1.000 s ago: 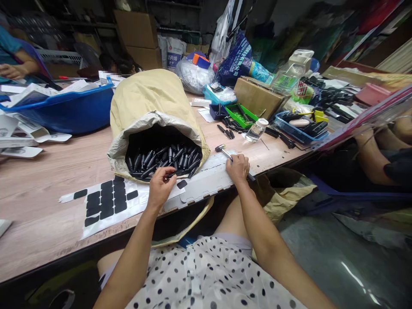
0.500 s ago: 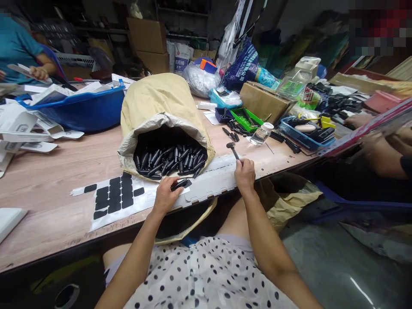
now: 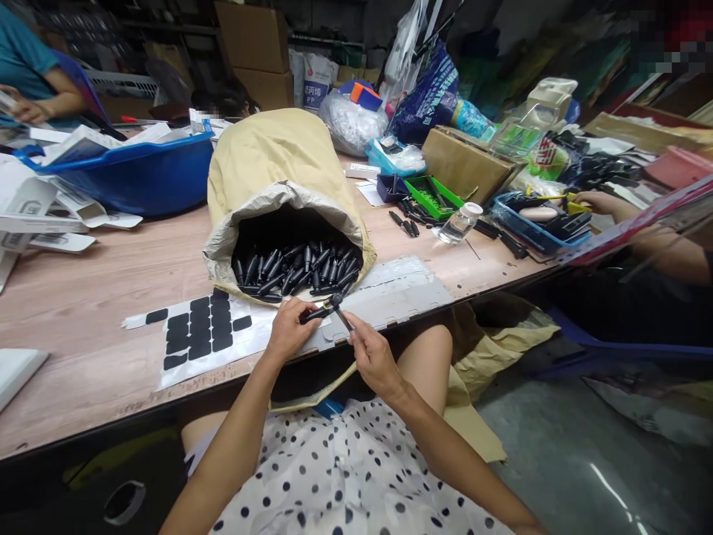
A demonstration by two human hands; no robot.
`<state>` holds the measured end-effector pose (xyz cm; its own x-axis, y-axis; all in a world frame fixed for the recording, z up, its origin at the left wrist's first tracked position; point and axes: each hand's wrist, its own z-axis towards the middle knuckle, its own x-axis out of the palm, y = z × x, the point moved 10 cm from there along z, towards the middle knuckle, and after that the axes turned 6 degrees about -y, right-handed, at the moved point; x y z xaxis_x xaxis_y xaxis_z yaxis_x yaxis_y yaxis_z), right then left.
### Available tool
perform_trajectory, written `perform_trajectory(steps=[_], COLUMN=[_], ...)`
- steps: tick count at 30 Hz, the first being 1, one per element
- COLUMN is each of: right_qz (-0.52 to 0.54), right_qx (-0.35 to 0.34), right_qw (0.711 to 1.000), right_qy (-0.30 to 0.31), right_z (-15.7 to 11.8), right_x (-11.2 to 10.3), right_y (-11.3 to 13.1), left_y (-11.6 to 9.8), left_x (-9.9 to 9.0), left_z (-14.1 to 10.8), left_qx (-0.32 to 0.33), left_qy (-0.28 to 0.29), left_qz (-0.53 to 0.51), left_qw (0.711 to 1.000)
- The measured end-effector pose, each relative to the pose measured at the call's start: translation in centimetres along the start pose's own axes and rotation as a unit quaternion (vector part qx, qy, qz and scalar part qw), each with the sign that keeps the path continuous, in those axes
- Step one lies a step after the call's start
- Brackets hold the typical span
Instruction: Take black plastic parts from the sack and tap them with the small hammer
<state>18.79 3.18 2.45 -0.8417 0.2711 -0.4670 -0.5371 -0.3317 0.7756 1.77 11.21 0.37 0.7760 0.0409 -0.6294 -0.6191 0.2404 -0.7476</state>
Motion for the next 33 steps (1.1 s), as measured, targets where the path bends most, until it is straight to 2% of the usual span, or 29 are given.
perform_trajectory(steps=[3, 7, 10, 15, 21, 26, 30, 33], right_qz=[-0.008, -0.022, -0.022, -0.038, -0.068, -0.041, -0.06, -0.064], right_qx=[-0.026, -0.023, -0.025, -0.042, -0.031, -0.046, -0.039, -0.035], right_qw=[1.0, 0.999, 0.999, 0.998, 0.997, 0.998, 0.997, 0.997], right_qy=[0.0, 0.006, 0.012, -0.011, 0.02, 0.023, 0.042, 0.028], right_z=[-0.4, -0.5, -0.2, -0.1, -0.7, -0.5, -0.9, -0.8], right_x=[0.5, 0.7, 0.4, -0.3, 0.6, 0.9, 1.8, 1.5], right_y=[0.2, 0.0, 0.5, 1.7, 0.9, 1.8, 1.7, 1.3], left_y=[-0.1, -0.2, -0.1, -0.1, -0.3, -0.2, -0.2, -0.2], left_x=[0.0, -0.1, 0.0, 0.0, 0.0, 0.2, 0.3, 0.2], left_z=[-0.1, -0.2, -0.2, -0.2, -0.3, -0.2, -0.2, -0.2], left_qx=[0.003, 0.017, 0.022, 0.006, -0.001, -0.003, -0.016, -0.017], left_qy=[-0.008, -0.026, -0.025, -0.021, -0.023, -0.015, -0.008, -0.01], left_qz=[-0.003, 0.0, -0.003, -0.006, -0.006, -0.011, -0.017, -0.017], left_qw=[1.0, 1.0, 0.999, 1.0, 1.0, 1.0, 1.0, 1.0])
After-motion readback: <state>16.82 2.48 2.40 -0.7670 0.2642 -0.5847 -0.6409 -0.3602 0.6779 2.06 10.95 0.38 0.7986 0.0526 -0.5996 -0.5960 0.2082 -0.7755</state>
